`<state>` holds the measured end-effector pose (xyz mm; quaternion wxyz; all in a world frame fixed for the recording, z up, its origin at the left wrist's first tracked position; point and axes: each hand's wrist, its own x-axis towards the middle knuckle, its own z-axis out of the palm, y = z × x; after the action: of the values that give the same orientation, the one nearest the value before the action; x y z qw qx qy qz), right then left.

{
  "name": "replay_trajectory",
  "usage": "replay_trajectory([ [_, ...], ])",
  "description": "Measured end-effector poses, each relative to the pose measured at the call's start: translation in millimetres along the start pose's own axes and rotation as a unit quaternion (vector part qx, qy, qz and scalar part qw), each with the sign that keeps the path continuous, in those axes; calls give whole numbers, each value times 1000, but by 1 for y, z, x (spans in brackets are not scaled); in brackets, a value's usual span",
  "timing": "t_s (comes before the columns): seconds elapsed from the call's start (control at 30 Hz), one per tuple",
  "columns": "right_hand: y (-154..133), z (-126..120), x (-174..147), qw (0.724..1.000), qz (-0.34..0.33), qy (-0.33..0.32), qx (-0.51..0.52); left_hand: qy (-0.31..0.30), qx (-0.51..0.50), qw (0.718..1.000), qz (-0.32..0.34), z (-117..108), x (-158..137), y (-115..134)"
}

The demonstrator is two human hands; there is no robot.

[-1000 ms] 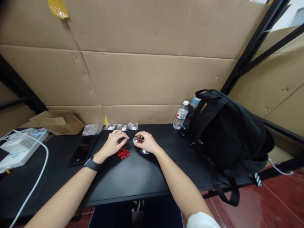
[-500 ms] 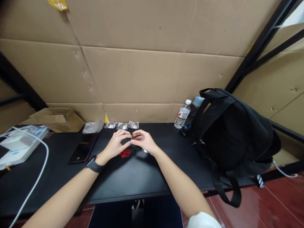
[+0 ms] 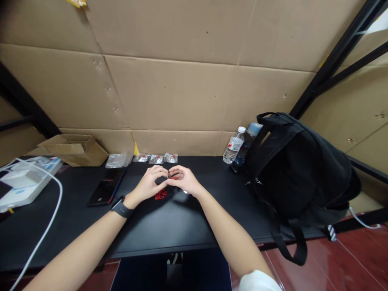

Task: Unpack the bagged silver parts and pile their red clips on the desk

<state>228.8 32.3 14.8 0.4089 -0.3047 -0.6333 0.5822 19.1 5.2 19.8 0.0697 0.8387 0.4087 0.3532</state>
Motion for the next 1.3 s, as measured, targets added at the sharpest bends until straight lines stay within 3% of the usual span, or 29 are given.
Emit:
replay_trajectory([
  [0.3, -5, -3, -1, 997, -29, 3, -70, 10, 11, 1000, -16, -8, 2, 4],
  [0.5, -6, -12, -2, 979, -60, 12, -194, -45, 25, 998, -26, -13, 0, -7],
  [0.6, -10, -17, -4, 955, -84, -2, -283, -90, 24, 996, -13, -15, 0, -8],
  [0.77, -18, -29, -7, 896, -94, -88, -425, -133, 13, 991, 1, -19, 0, -4],
  [0.97, -24, -41, -10, 867, -46, -165, -469, -150, 30, 988, -1, -20, -2, -11],
  [1.1, -26, -47, -11, 861, -12, -166, -481, -162, 73, 984, -15, -21, -4, -17],
  [1.3, -25, -54, -11, 865, -15, -162, -475, -183, 86, 979, -36, -24, -5, -21],
])
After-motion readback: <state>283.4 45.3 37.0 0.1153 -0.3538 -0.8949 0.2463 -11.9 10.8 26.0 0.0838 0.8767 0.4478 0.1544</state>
